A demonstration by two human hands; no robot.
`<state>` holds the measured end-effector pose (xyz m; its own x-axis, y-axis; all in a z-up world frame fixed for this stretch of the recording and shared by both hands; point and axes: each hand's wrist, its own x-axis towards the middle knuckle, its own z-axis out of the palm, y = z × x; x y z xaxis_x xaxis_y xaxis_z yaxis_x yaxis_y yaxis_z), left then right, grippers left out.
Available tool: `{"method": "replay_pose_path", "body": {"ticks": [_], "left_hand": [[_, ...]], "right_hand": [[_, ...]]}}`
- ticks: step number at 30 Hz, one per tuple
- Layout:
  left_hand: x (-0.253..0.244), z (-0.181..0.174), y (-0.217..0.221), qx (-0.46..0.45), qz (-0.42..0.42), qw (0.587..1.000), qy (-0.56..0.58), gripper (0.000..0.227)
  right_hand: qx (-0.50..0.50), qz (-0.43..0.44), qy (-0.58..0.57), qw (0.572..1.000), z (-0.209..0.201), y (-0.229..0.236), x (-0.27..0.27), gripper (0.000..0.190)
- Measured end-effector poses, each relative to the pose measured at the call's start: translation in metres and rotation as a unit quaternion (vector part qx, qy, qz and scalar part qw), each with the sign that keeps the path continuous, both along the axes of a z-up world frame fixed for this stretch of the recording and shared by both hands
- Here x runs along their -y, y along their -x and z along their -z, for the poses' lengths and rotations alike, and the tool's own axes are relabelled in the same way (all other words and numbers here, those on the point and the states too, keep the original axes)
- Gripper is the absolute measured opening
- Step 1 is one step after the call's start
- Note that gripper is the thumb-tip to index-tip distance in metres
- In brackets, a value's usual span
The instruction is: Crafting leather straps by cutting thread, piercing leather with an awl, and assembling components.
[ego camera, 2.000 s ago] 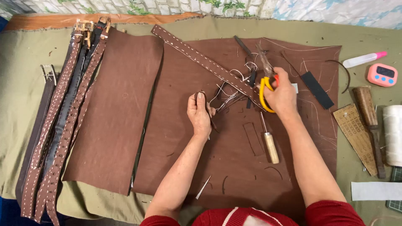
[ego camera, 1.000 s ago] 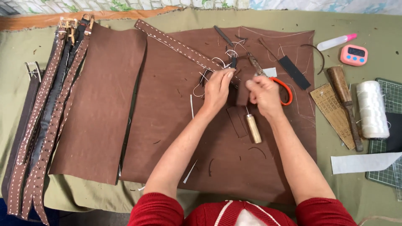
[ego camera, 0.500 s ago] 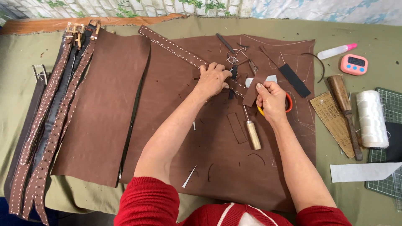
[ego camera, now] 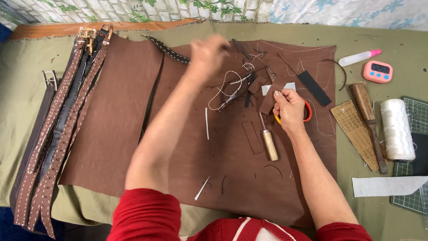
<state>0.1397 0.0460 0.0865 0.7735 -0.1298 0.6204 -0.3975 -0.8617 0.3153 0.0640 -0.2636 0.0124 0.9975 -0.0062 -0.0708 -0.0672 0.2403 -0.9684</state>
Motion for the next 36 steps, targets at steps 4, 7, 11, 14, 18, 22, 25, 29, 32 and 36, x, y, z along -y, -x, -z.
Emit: {"method": "replay_pose_path", "body": {"ticks": [4, 7, 11, 14, 18, 22, 25, 29, 32, 36], "left_hand": [[-0.051, -0.119, 0.04, 0.068, 0.008, 0.99, 0.125, 0.033], [-0.049, -0.178, 0.091, 0.036, 0.085, 0.724, 0.684, 0.02], [-0.043, -0.174, 0.123, -0.029, 0.087, 0.751, 0.653, 0.016], [-0.039, -0.166, 0.144, -0.081, 0.091, 0.766, 0.631, 0.016], [-0.029, -0.156, 0.167, -0.152, 0.101, 0.782, 0.596, 0.018], [-0.021, -0.149, 0.192, -0.221, 0.11, 0.795, 0.554, 0.022], [-0.014, -0.149, 0.203, -0.27, 0.12, 0.803, 0.517, 0.027], [-0.014, -0.143, 0.212, -0.331, 0.14, 0.809, 0.465, 0.033], [0.017, -0.063, 0.165, -0.361, 0.163, 0.801, 0.448, 0.036], [0.072, 0.049, 0.098, -0.384, 0.174, 0.77, 0.478, 0.038]], "right_hand": [[-0.01, 0.001, 0.011, 1.0, -0.002, -0.001, 0.0, 0.011], [-0.011, -0.003, 0.015, 1.0, -0.001, 0.002, -0.003, 0.011], [0.015, 0.044, 0.023, 0.999, 0.002, 0.005, -0.01, 0.005], [0.016, 0.043, 0.029, 0.999, 0.003, 0.005, -0.011, 0.006], [0.022, 0.043, 0.031, 0.998, 0.003, 0.004, -0.011, 0.005], [0.022, 0.038, 0.034, 0.998, 0.005, 0.004, -0.011, 0.005], [0.019, 0.041, 0.027, 0.999, 0.004, 0.004, -0.011, 0.005], [0.032, 0.035, 0.032, 0.998, 0.009, 0.002, -0.008, 0.004], [0.041, 0.037, 0.031, 0.998, 0.009, 0.004, -0.008, 0.004], [0.062, 0.045, 0.035, 0.996, 0.027, -0.007, -0.005, 0.005]]}}
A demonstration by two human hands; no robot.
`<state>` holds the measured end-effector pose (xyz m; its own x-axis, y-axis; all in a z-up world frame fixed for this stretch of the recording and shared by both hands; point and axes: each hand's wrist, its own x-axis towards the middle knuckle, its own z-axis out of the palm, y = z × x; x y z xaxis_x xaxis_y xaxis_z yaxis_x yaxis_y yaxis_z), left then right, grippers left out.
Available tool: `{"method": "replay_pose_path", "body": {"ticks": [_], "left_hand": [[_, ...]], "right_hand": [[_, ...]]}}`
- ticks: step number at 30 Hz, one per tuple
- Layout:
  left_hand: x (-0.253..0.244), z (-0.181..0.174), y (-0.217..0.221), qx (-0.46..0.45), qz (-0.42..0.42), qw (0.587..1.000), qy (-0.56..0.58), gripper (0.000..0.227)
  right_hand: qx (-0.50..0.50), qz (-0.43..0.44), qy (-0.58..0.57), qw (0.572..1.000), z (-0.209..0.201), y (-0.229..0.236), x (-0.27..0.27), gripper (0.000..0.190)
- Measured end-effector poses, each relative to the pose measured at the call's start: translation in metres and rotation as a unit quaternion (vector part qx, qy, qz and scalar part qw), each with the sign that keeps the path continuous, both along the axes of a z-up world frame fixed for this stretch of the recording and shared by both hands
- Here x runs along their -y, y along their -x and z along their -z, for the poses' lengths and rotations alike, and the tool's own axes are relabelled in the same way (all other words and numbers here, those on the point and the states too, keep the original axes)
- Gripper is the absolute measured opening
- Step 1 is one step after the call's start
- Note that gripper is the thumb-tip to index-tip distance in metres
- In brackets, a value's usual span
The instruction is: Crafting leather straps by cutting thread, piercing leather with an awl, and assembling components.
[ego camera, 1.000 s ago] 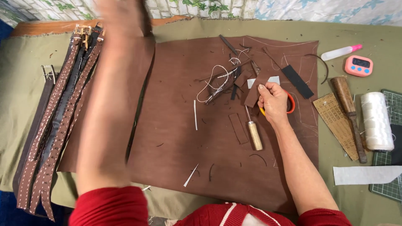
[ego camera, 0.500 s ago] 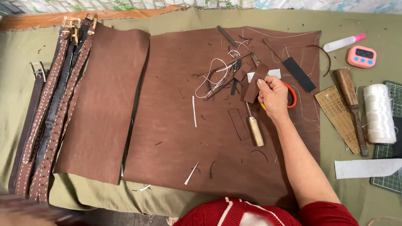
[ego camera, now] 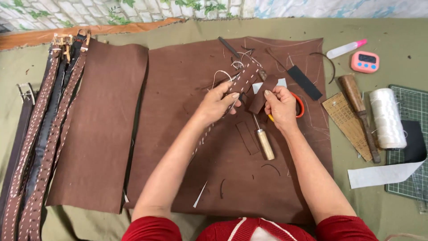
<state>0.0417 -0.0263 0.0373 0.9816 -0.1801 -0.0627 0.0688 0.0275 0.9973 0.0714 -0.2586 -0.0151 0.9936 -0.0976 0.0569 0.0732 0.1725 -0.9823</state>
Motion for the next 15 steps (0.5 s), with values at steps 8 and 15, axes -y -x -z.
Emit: {"method": "replay_pose_path", "body": {"ticks": [8, 15], "left_hand": [[0.005, 0.03, -0.011, -0.079, -0.084, 0.982, 0.149, 0.023], [-0.009, 0.08, -0.018, -0.067, -0.134, 0.935, 0.321, 0.03]], "right_hand": [[-0.032, 0.04, -0.097, 0.994, -0.036, 0.009, -0.013, 0.012], [-0.076, -0.06, -0.204, 0.974, -0.071, 0.0, -0.071, 0.014]]}}
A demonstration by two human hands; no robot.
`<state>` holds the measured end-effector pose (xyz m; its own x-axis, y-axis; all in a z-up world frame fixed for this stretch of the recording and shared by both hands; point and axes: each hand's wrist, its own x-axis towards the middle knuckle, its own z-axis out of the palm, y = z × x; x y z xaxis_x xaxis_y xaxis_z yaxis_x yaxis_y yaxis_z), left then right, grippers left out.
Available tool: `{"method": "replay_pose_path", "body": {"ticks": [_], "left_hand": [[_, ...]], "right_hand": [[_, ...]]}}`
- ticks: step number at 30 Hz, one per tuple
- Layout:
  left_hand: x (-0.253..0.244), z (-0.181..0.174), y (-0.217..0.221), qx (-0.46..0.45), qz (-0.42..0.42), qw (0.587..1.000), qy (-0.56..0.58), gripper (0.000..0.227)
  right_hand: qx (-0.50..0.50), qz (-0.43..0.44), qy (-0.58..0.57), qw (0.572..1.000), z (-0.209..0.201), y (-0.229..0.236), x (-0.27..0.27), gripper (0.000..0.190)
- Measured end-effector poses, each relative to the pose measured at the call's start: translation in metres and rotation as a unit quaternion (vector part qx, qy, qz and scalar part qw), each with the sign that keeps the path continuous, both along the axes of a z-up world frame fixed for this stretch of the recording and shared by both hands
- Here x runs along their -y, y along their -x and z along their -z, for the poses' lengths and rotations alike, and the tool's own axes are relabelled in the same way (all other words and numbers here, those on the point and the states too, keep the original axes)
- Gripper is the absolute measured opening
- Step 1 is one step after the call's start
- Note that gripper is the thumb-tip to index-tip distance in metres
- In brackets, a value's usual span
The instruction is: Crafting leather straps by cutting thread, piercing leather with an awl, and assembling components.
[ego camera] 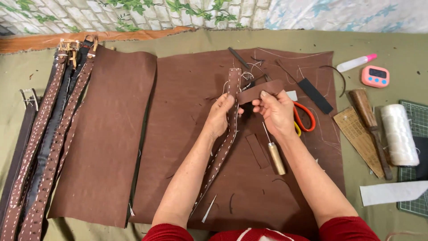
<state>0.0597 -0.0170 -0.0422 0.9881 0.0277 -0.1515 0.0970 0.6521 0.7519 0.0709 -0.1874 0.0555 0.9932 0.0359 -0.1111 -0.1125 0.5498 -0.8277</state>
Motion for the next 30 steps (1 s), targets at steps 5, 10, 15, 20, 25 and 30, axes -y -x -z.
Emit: {"method": "replay_pose_path", "body": {"ticks": [5, 10, 15, 20, 25, 30], "left_hand": [[0.003, 0.001, -0.003, 0.032, -0.06, 0.994, -0.085, 0.029], [0.01, -0.015, -0.001, 0.038, -0.07, 0.989, -0.125, 0.027], [0.014, -0.019, 0.001, 0.095, -0.031, 0.978, -0.183, 0.027], [0.013, -0.021, 0.004, 0.116, -0.017, 0.974, -0.194, 0.027], [0.012, -0.018, 0.0, 0.131, -0.004, 0.969, -0.208, 0.026], [0.012, -0.018, 0.002, 0.123, -0.007, 0.974, -0.193, 0.033]], "right_hand": [[0.014, -0.062, 0.054, 0.997, 0.036, -0.021, -0.008, 0.018], [0.133, -0.002, 0.224, 0.965, 0.01, -0.024, 0.028, 0.041], [0.318, -0.058, 0.513, 0.795, -0.027, -0.018, 0.041, 0.041], [0.318, -0.111, 0.594, 0.731, -0.006, -0.017, 0.043, 0.039], [0.259, -0.158, 0.641, 0.705, -0.011, -0.018, 0.046, 0.032], [0.233, -0.203, 0.508, 0.804, -0.007, -0.021, 0.056, 0.017]]}}
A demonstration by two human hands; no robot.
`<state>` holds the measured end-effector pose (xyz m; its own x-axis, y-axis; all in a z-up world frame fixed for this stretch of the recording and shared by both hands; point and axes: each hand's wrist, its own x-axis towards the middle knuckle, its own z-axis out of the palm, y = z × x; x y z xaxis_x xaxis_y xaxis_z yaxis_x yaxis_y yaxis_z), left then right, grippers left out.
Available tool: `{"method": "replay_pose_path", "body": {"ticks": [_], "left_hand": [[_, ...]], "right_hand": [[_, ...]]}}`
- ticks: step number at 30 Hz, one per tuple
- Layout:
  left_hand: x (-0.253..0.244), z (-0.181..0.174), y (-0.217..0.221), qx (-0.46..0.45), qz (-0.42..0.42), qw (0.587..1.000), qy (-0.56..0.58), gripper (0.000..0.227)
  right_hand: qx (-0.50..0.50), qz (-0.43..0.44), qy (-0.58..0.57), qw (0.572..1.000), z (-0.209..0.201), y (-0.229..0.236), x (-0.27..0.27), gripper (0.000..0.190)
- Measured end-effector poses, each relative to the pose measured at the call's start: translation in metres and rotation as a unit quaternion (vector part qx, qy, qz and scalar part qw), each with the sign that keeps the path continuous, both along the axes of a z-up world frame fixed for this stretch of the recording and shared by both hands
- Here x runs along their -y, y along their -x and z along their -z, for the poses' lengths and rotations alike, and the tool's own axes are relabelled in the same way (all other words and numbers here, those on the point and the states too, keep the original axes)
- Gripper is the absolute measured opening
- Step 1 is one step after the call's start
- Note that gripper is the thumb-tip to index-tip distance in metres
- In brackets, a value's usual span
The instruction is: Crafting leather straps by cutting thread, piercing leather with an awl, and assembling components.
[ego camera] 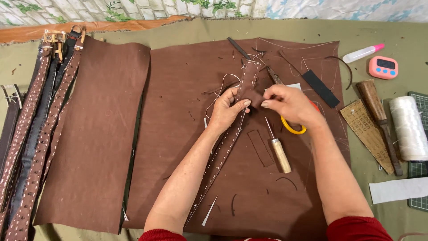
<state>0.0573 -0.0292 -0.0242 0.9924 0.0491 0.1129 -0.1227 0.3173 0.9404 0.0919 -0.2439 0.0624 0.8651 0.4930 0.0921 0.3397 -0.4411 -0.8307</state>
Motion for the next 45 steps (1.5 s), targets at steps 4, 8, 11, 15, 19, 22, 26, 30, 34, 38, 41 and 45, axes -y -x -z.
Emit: {"method": "replay_pose_path", "body": {"ticks": [4, 8, 11, 15, 19, 22, 26, 30, 34, 38, 41, 45], "left_hand": [[0.007, 0.003, 0.002, 0.003, 0.006, 1.0, 0.008, 0.035], [0.017, 0.0, 0.009, 0.044, 0.002, 0.998, -0.043, 0.033], [0.022, -0.002, 0.012, 0.051, 0.0, 0.997, -0.055, 0.032], [0.023, -0.004, 0.013, 0.052, -0.002, 0.997, -0.057, 0.033], [0.022, 0.002, 0.011, 0.062, 0.006, 0.996, -0.057, 0.035], [0.021, 0.002, 0.011, 0.063, 0.009, 0.996, -0.063, 0.034], [0.022, 0.001, 0.012, 0.065, 0.011, 0.996, -0.061, 0.034], [0.021, -0.029, 0.021, 0.101, -0.033, 0.989, -0.105, 0.041], [0.025, -0.03, 0.022, 0.103, -0.059, 0.987, -0.112, 0.047], [0.033, -0.021, 0.02, 0.106, -0.094, 0.982, -0.123, 0.042], [0.033, -0.019, 0.021, 0.104, -0.094, 0.982, -0.127, 0.041], [0.032, -0.01, 0.017, 0.096, -0.087, 0.983, -0.132, 0.04]], "right_hand": [[-0.073, 0.007, -0.177, 0.982, -0.013, 0.001, 0.015, 0.015], [-0.155, 0.085, -0.392, 0.903, -0.005, -0.003, 0.012, 0.011], [-0.187, 0.121, -0.423, 0.878, 0.003, -0.007, 0.006, 0.012], [-0.223, 0.16, -0.434, 0.858, 0.004, -0.005, -0.009, 0.012], [-0.195, 0.173, -0.451, 0.854, -0.001, 0.004, -0.019, 0.014], [-0.171, 0.183, -0.452, 0.856, 0.003, 0.004, -0.022, 0.015], [-0.131, 0.194, -0.444, 0.865, 0.007, 0.003, -0.023, 0.016], [-0.108, 0.215, -0.447, 0.862, 0.004, 0.008, -0.031, 0.016], [-0.101, 0.217, -0.44, 0.866, -0.001, 0.013, -0.035, 0.016], [-0.079, 0.211, -0.426, 0.876, -0.002, 0.015, -0.034, 0.016], [-0.071, 0.21, -0.425, 0.878, -0.002, 0.017, -0.035, 0.016], [-0.067, 0.218, -0.433, 0.872, -0.003, 0.017, -0.037, 0.015]]}}
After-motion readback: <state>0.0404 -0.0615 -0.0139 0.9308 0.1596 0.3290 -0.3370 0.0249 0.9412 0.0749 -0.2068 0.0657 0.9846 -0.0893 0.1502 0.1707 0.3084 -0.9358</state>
